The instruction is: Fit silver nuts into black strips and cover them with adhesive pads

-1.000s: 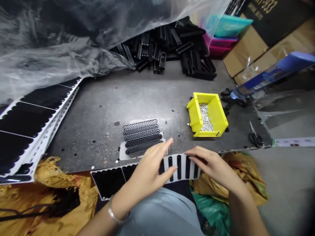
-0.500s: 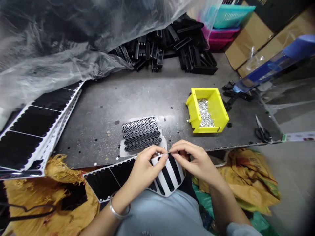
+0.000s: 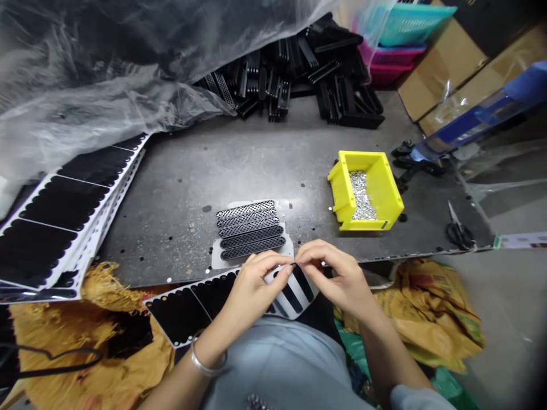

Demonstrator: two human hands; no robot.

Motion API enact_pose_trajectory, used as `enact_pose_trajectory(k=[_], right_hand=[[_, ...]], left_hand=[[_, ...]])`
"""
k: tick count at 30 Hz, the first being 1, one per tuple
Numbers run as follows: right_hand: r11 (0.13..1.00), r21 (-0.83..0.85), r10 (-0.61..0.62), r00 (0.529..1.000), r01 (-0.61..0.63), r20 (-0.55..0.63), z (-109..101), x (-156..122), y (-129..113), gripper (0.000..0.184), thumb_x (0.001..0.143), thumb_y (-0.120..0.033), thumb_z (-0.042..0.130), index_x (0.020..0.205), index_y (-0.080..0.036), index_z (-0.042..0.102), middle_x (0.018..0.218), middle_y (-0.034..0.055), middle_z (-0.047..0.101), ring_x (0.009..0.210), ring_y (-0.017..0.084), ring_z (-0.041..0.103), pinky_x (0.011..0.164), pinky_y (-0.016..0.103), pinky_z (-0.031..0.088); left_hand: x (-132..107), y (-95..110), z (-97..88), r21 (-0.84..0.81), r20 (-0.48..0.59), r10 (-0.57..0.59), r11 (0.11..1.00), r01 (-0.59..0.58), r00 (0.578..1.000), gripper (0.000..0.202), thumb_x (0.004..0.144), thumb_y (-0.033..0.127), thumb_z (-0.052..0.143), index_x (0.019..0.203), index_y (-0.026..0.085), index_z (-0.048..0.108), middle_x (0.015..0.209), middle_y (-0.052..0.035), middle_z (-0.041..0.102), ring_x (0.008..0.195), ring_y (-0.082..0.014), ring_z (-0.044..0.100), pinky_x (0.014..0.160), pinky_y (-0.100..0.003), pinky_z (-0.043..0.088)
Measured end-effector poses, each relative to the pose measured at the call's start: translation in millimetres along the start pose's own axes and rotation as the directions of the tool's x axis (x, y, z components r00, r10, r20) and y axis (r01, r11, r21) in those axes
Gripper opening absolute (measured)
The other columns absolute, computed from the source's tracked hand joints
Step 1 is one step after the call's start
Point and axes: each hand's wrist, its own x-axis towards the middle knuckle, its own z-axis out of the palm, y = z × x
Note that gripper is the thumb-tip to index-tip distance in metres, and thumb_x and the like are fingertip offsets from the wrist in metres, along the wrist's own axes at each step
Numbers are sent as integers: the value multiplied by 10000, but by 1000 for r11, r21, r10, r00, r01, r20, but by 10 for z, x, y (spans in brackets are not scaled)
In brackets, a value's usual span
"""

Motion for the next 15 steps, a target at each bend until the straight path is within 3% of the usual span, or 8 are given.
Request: enact_pose_trajectory(k=[3, 6, 9, 13, 15], right_hand=[[991, -85, 90, 990, -99, -109, -77, -50, 38, 203, 964, -230, 673, 1164, -257, 691, 1228, 79, 683, 715, 117, 614, 624, 281, 549], [981, -98, 159, 985, -165, -73, -86, -105, 68, 241, 963, -252, 691, 1202, -269, 714, 1107, 54, 733, 673, 114, 609, 612, 266, 550], [996, -40, 85, 996, -85, -4, -8, -154, 74, 183, 986, -212, 655, 1122, -266, 767, 990, 41, 751, 843, 159, 694, 745, 290, 588], [992, -107, 50, 990, -65, -135, 71, -211, 92, 286, 952, -193, 701, 1225, -266, 746, 1006, 46, 704, 753, 129, 640, 670, 265, 568], [985, -151, 57, 984, -82, -166, 83, -229, 111, 323, 940, -201, 717, 1257, -261, 736, 1031, 57, 691, 769, 135, 639, 695, 279, 578]], left_hand=[[-24, 6, -12, -6, 5, 9, 1000, -9, 1000, 169, 1000, 296, 608, 1049, 263, 766, 1041, -27, 762, 994, -217, 686, 939, -393, 496], [-29, 6, -2, -11, -17, -14, 1000, 14, 1000, 148, 989, 290, 627, 1044, 259, 761, 986, -21, 748, 896, -197, 675, 833, -341, 512], [-20, -2, 43, -28, 16, 12, 1000, -11, 1000, 156, 1004, 299, 617, 1063, 253, 754, 976, -23, 743, 868, -188, 671, 806, -323, 512], [-29, -4, 78, -45, -28, 44, 998, -45, 999, 201, 1045, 300, 551, 1108, 241, 732, 1059, -51, 734, 992, -204, 683, 888, -334, 523], [-48, 0, 68, -27, 6, 52, 998, -52, 999, 244, 1065, 291, 502, 1174, 245, 716, 1100, -64, 714, 1038, -212, 674, 923, -350, 527]])
